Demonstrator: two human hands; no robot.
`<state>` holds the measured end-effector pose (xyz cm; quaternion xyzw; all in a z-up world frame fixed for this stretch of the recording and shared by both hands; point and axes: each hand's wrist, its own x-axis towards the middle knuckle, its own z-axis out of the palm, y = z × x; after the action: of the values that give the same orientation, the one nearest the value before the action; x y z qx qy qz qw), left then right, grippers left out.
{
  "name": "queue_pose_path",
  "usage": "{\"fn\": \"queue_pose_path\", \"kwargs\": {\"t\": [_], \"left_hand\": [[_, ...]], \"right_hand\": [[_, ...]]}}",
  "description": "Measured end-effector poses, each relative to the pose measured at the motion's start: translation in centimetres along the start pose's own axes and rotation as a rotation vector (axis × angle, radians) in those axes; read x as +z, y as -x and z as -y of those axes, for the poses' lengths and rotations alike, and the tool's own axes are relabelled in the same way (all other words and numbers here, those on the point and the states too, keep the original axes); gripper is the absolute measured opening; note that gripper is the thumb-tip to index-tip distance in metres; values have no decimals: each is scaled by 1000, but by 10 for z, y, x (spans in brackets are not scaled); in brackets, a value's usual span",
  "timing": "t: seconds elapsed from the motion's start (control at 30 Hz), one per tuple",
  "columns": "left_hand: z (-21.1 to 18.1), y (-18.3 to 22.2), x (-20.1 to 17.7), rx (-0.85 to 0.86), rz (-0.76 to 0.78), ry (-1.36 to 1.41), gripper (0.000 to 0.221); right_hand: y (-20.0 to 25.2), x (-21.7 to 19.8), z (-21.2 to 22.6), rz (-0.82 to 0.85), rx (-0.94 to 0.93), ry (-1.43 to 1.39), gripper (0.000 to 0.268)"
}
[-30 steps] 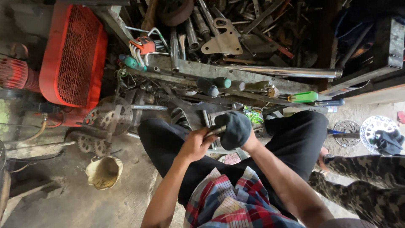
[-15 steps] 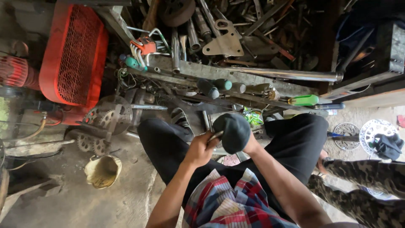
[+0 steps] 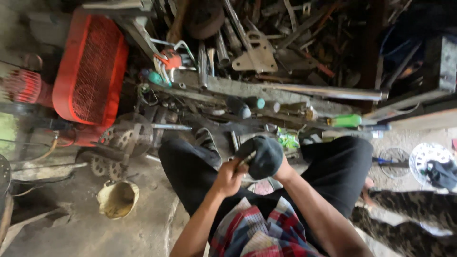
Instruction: Clean an adjustable wrench using a black cloth.
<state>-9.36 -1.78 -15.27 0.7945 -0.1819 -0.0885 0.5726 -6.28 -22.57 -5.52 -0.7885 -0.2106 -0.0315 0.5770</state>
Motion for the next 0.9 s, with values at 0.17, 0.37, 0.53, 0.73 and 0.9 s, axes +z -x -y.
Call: {"fn": "queue_pose_path", "kwargs": {"t": [0.17, 0.37, 0.53, 0.73, 0.9], "left_hand": [[4, 1, 4, -170, 77, 211, 32], [-2, -1, 16, -315, 107, 502, 39], [-7, -3, 27, -383, 251, 1119, 36], [-74, -9, 10, -267, 21, 237, 34], [-12, 6, 40, -398, -6, 1117, 29]], "right_hand": [[6, 10, -5, -85, 215, -159, 35], [1, 4, -11, -25, -6, 70, 45], [37, 7, -57, -113, -133, 90, 59], [30, 5, -48, -161, -91, 234, 53], [30, 7, -68, -175, -297, 474, 61]]}}
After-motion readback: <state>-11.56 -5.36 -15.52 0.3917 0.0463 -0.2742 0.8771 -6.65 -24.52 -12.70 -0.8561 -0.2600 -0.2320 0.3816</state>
